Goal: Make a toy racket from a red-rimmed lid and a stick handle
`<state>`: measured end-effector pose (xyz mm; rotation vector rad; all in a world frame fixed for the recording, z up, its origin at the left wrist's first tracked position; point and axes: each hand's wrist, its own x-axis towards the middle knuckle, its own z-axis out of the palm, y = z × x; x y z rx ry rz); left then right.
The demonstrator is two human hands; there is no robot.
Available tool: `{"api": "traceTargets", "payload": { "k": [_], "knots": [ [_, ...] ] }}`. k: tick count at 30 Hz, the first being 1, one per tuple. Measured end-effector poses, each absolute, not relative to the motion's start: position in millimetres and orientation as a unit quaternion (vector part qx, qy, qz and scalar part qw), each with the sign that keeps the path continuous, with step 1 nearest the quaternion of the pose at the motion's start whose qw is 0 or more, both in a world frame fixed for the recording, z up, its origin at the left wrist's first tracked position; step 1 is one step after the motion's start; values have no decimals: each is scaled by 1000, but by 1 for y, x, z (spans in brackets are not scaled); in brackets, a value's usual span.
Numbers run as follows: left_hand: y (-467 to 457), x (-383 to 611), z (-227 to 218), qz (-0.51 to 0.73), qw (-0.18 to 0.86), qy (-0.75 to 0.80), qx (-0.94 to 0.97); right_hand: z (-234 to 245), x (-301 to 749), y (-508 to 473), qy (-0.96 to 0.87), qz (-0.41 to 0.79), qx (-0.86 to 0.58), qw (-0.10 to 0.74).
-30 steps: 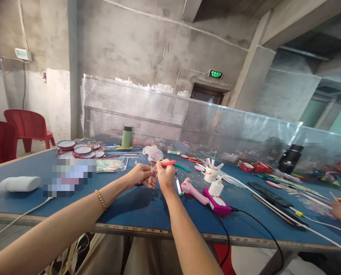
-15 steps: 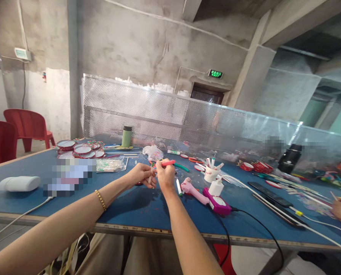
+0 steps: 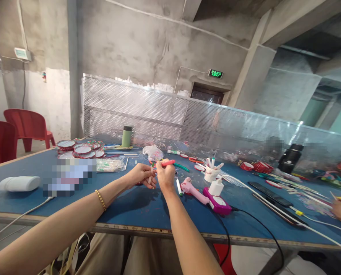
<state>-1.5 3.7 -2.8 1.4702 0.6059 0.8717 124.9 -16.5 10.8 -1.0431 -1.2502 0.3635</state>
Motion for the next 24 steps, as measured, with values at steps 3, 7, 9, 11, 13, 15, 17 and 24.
{"api": "traceTargets", "payload": {
  "k": [3, 7, 9, 11, 13, 15, 17, 24],
  "knots": [
    [4, -1, -2, 378, 614, 271, 638, 10, 125, -16, -552, 164, -463, 674],
    [3, -1, -2, 377, 612, 276, 637, 9, 126, -15, -549, 163, -466, 674],
    [3, -1, -2, 374, 613, 274, 639, 9, 126, -15, -554, 159, -468, 670],
    [3, -1, -1, 374, 614, 273, 639, 9, 126, -15, -556, 159, -465, 670],
    [3, -2, 0, 377, 614, 273, 638, 10, 125, -16, -551, 164, -453, 681],
    [3, -2, 1, 381, 613, 271, 637, 12, 125, -16, -546, 167, -434, 696],
    [3, -3, 1, 385, 614, 267, 635, 13, 126, -16, -547, 173, -418, 705],
    [2, -6, -1, 394, 647, 249, 604, 13, 126, -18, -540, 182, -404, 716]
  ]
}}
